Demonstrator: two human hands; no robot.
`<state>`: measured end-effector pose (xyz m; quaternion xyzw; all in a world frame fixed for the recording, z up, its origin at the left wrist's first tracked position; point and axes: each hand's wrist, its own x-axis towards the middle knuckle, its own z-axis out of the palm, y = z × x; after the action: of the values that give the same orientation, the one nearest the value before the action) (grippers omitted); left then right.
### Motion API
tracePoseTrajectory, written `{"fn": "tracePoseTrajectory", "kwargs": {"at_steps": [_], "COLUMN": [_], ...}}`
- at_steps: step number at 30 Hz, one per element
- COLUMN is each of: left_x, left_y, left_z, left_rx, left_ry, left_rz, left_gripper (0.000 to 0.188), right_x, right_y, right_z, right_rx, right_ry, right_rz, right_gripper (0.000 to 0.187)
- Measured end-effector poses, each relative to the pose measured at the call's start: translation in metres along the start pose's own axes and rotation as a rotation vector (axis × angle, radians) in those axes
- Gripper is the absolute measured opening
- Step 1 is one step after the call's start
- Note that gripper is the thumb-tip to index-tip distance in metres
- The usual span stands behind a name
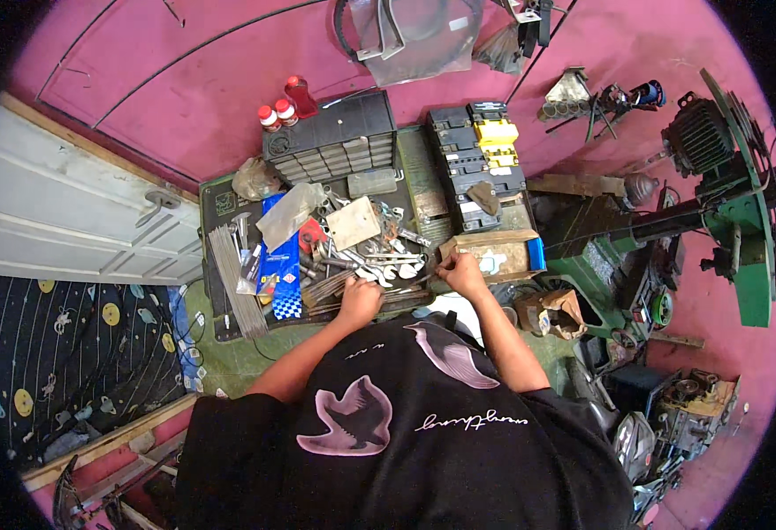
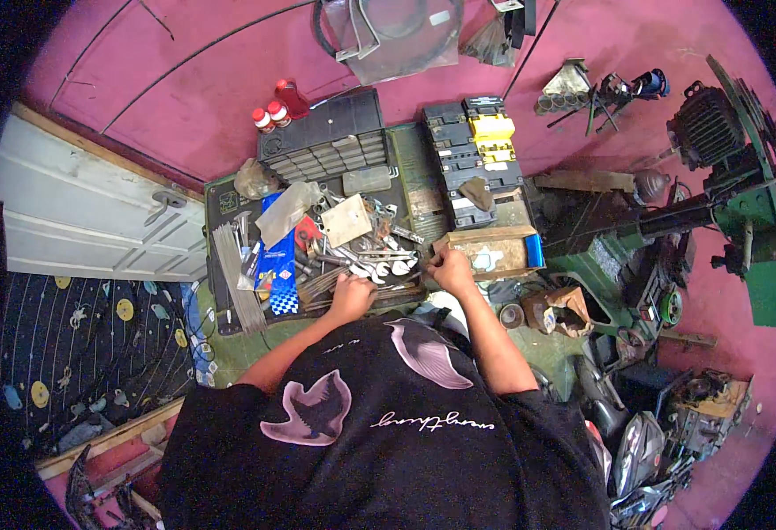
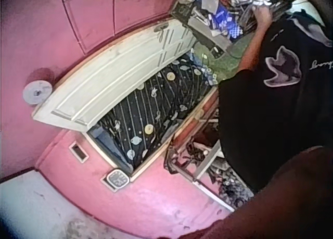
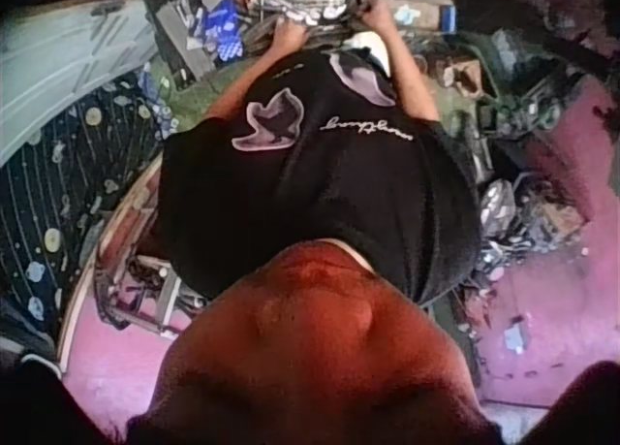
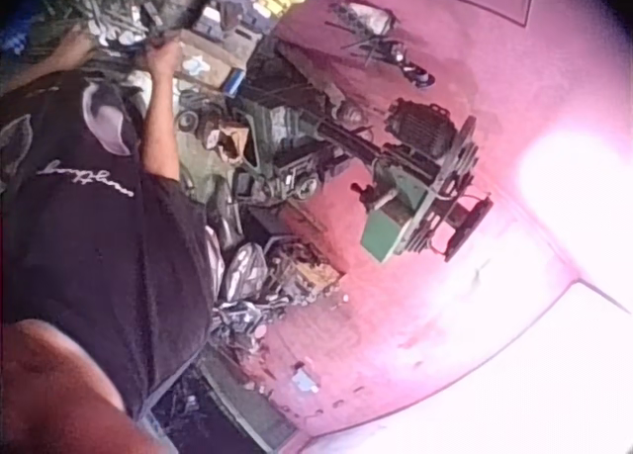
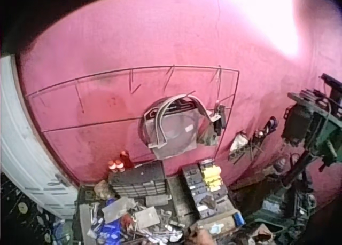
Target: The person places a face shield on a wall rack, then repeatedly picks up thin metal rods from a cluttered workbench, aligns them, and stacks them into a neat pile. The person handles the rods one by one or in small groups throughout the clip.
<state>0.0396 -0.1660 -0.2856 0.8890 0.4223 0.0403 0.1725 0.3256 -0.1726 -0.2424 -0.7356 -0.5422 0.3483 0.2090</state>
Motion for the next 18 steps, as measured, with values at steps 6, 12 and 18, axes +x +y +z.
{"fn": "tracePoseTrajectory", "kwargs": {"at_steps": [6, 12, 18], "left_x": [-0.004, -0.009, -0.019], "left_y": [0.003, 0.002, -0.006], "left_z": [0.002, 0.003, 0.003], "left_rx": [0.002, -0.036, -0.077], "left_ry": [0.028, 0.079, 0.109], "left_rz": [0.007, -0.002, 0.0], "left_gripper": [0.012, 0.012, 0.014], "right_x": [-0.006, -0.01, -0.002], "right_y": [0.007, -0.003, -0.011], "right_z": [0.02, 0.036, 0.055], "right_rx": [0.061, -0.357, -0.683], "right_ry": [-0.09, -0.177, -0.206], "right_rz": [0.017, -0.019, -0.061], "right_gripper": [0.022, 0.024, 0.024]}}
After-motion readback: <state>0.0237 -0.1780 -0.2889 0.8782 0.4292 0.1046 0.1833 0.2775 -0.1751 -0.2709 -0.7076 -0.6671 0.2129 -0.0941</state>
